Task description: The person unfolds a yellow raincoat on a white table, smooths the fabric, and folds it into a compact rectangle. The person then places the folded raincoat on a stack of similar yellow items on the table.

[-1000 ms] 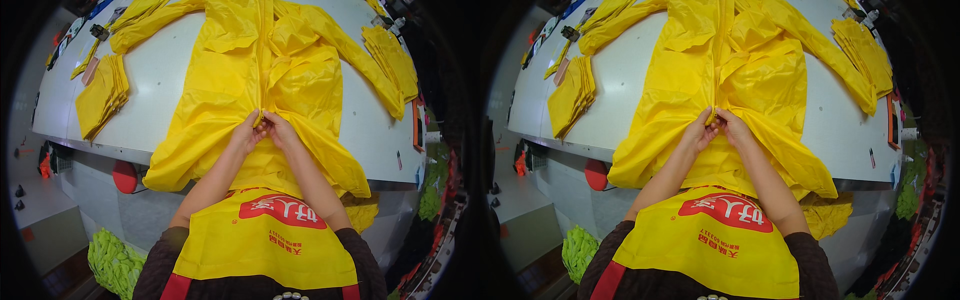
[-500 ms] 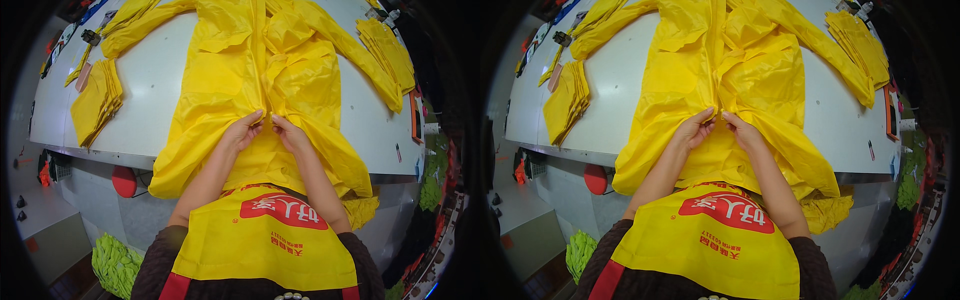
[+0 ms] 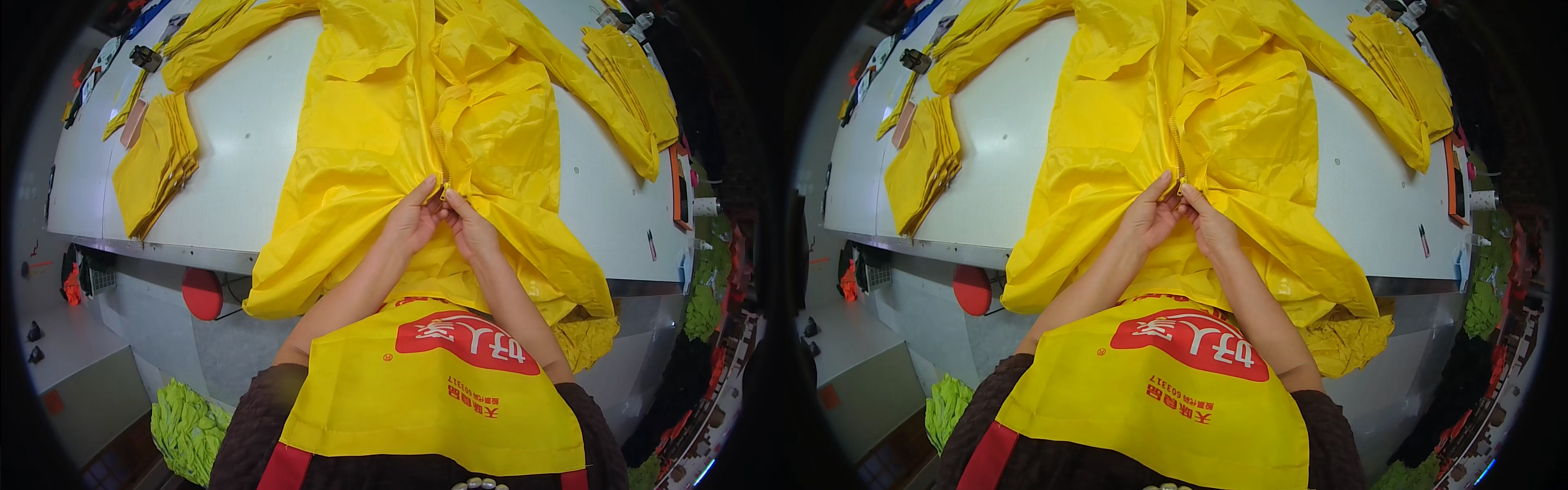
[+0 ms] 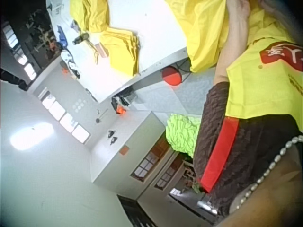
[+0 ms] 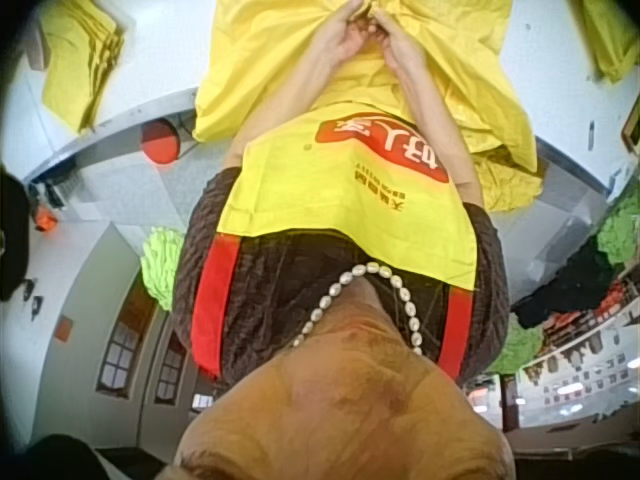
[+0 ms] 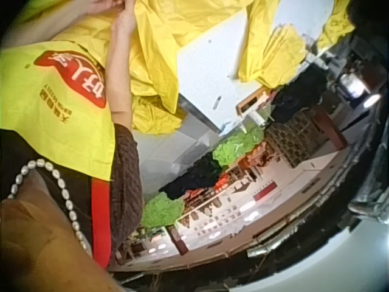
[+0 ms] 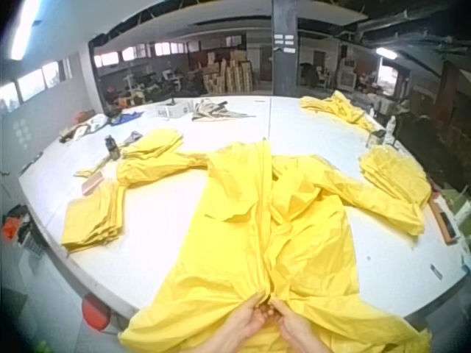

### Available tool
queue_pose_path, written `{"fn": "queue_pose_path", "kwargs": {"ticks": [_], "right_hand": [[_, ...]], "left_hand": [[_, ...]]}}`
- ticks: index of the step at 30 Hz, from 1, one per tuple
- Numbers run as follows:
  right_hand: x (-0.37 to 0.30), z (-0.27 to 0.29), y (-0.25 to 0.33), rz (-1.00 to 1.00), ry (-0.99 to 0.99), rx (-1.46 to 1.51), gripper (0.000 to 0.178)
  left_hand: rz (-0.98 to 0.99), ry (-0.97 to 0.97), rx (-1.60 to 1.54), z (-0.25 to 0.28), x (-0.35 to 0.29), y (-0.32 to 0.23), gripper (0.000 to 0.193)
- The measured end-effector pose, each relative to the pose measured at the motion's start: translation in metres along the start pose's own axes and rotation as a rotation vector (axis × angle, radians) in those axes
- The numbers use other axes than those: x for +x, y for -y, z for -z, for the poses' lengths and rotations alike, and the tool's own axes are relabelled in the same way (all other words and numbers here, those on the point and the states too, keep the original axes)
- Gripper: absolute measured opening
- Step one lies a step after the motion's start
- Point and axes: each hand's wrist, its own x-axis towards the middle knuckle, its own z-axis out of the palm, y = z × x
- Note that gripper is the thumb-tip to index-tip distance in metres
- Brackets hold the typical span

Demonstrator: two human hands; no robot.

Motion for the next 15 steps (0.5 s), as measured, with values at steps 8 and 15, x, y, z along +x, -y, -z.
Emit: {"fn": "queue_pose_path", "kwargs": {"ticks": [8, 15], "right_hand": [[-0.0013, 0.0016, 0.0003, -0.002, 0.022, -0.028, 0.01], [-0.0026, -0.0028, -0.0007, 0.035, -0.048, -0.007, 0.007]], "left_hand": [[-0.032, 0.069, 0.061, 0.0033, 0.0031, 0.0043, 0.022], [-0.08, 0.006, 0.12, -0.004, -0.0011, 0.0077, 0.018]]}}
